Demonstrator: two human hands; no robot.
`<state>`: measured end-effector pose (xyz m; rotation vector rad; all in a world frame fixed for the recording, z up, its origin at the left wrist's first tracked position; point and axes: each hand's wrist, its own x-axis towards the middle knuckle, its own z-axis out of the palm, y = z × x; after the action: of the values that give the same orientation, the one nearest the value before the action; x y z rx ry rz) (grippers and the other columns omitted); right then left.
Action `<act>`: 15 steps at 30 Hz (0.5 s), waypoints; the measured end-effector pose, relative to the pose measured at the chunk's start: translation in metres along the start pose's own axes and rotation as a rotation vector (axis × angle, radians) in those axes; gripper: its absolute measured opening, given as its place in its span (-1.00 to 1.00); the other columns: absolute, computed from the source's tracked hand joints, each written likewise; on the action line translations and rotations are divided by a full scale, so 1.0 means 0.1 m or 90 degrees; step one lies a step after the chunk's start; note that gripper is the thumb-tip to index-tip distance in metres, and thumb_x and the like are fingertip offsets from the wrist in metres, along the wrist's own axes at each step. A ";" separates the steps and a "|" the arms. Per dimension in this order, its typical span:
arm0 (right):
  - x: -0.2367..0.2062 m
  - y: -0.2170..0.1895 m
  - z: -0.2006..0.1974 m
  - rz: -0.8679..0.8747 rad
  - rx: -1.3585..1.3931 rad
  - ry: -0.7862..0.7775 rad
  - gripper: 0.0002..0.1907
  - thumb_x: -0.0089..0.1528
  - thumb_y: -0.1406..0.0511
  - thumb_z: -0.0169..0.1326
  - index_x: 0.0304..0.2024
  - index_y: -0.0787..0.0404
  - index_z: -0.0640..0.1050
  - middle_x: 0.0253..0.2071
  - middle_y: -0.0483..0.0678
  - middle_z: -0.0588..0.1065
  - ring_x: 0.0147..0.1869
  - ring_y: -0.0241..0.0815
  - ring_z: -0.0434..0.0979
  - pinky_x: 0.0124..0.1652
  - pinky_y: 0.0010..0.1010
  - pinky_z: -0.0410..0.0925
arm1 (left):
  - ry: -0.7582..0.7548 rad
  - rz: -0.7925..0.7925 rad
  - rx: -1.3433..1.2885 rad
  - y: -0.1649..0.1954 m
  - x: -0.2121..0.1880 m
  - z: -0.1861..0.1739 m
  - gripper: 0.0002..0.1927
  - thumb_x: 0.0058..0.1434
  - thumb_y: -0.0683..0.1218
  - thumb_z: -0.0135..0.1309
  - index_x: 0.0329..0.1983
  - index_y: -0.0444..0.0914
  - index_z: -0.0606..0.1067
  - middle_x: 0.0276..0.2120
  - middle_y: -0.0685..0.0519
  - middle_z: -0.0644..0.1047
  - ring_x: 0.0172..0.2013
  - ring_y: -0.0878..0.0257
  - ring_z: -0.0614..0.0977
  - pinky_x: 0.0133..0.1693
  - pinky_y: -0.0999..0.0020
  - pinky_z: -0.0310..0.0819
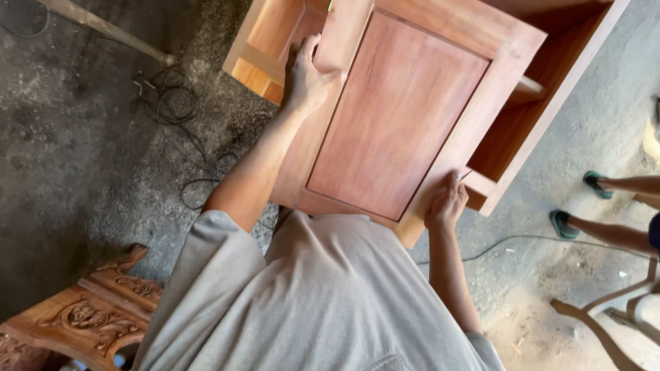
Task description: The person attaches metal hinges to a wooden cabinet door, using a power drill to drive screws and a screwdriver and hammer to tighten and seat them. They then carry the door to a cabinet frame and hold it against the cabinet, aligning it with a pencil in hand.
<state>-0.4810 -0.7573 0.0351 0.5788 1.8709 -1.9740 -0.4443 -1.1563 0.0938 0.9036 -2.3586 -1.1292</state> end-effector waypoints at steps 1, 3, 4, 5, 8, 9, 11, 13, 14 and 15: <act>0.06 -0.03 0.06 -0.006 0.006 -0.009 -0.62 0.54 0.07 -0.02 -0.32 0.08 0.36 -0.49 -0.20 0.18 -0.52 -0.34 0.08 -0.57 -0.42 -0.01 | -0.039 -0.011 -0.002 -0.03 0.08 -0.01 -0.05 -0.06 -0.02 0.52 0.33 -0.33 0.27 0.22 -0.22 0.41 0.23 -0.07 0.44 0.23 0.11 0.36; 0.19 -0.08 0.21 -0.018 0.023 -0.029 -0.64 0.51 0.07 -0.05 -0.32 0.09 0.41 -0.48 -0.25 0.25 -0.49 -0.40 0.14 -0.51 -0.48 0.08 | -0.090 -0.027 0.026 -0.11 0.28 0.00 0.11 -0.08 0.01 0.53 0.44 -0.31 0.15 0.33 -0.27 0.31 0.32 -0.12 0.33 0.28 0.09 0.25; 0.25 -0.09 0.27 -0.014 0.025 -0.033 -0.65 0.48 0.07 -0.08 -0.32 0.10 0.43 -0.46 -0.26 0.33 -0.45 -0.42 0.22 -0.46 -0.50 0.17 | -0.113 -0.043 0.055 -0.17 0.38 0.02 0.16 -0.09 0.02 0.55 0.47 -0.30 0.10 0.36 -0.29 0.26 0.36 -0.14 0.26 0.31 0.09 0.19; 0.31 -0.11 0.35 -0.009 0.024 -0.035 -0.65 0.46 0.07 -0.10 -0.32 0.12 0.45 -0.44 -0.26 0.40 -0.41 -0.44 0.30 -0.41 -0.52 0.27 | -0.139 -0.060 0.083 -0.23 0.48 0.05 0.22 -0.10 0.04 0.56 0.50 -0.28 0.06 0.39 -0.31 0.21 0.40 -0.17 0.19 0.34 0.08 0.13; 0.45 -0.14 0.62 -0.034 0.033 -0.039 -0.62 0.47 0.07 -0.12 -0.32 0.15 0.45 -0.41 -0.25 0.45 -0.35 -0.45 0.35 -0.33 -0.56 0.33 | -0.194 0.008 0.023 -0.44 0.87 0.15 0.34 -0.17 0.04 0.56 0.53 -0.35 -0.05 0.44 -0.31 0.18 0.40 -0.16 0.24 0.37 0.09 0.17; 0.49 -0.14 0.73 -0.045 0.010 -0.025 -0.62 0.48 0.07 -0.12 -0.32 0.16 0.44 -0.42 -0.26 0.40 -0.37 -0.45 0.29 -0.36 -0.54 0.27 | -0.201 -0.001 0.056 -0.49 1.01 0.20 0.36 -0.17 0.05 0.59 0.52 -0.36 -0.06 0.42 -0.35 0.15 0.40 -0.20 0.20 0.37 0.06 0.13; 0.54 -0.14 1.01 -0.069 -0.027 0.007 -0.60 0.52 0.07 -0.11 -0.32 0.17 0.41 -0.45 -0.25 0.31 -0.41 -0.44 0.16 -0.43 -0.51 0.14 | -0.214 -0.008 0.125 -0.57 1.34 0.26 0.39 -0.17 0.06 0.65 0.51 -0.38 -0.08 0.39 -0.43 0.09 0.41 -0.29 0.12 0.38 0.01 0.07; 0.61 -0.17 1.32 -0.066 -0.051 0.024 -0.57 0.51 0.05 -0.15 -0.34 0.16 0.40 -0.47 -0.24 0.32 -0.44 -0.43 0.17 -0.44 -0.49 0.17 | -0.218 0.004 0.101 -0.61 1.71 0.26 0.36 -0.15 0.04 0.62 0.50 -0.38 -0.07 0.41 -0.43 0.06 0.41 -0.26 0.17 0.40 0.05 0.13; 0.61 -0.22 1.49 -0.061 -0.068 0.036 -0.56 0.51 0.04 -0.16 -0.36 0.16 0.39 -0.49 -0.23 0.32 -0.46 -0.42 0.17 -0.45 -0.48 0.18 | -0.224 0.005 0.087 -0.63 1.87 0.25 0.34 -0.14 0.03 0.60 0.50 -0.38 -0.07 0.42 -0.44 0.05 0.41 -0.24 0.19 0.40 0.08 0.16; 0.65 -0.22 1.64 -0.044 -0.077 0.068 -0.55 0.52 0.04 -0.16 -0.36 0.17 0.38 -0.49 -0.22 0.30 -0.47 -0.40 0.16 -0.47 -0.47 0.15 | -0.271 -0.021 0.037 -0.63 2.05 0.26 0.32 -0.14 -0.02 0.51 0.55 -0.31 -0.09 0.46 -0.40 0.00 0.36 -0.20 0.29 0.34 0.11 0.28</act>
<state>-0.5564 -0.9188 0.0264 0.6021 2.0843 -1.8902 -0.5829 -1.3122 0.0396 0.7828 -2.7323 -1.3868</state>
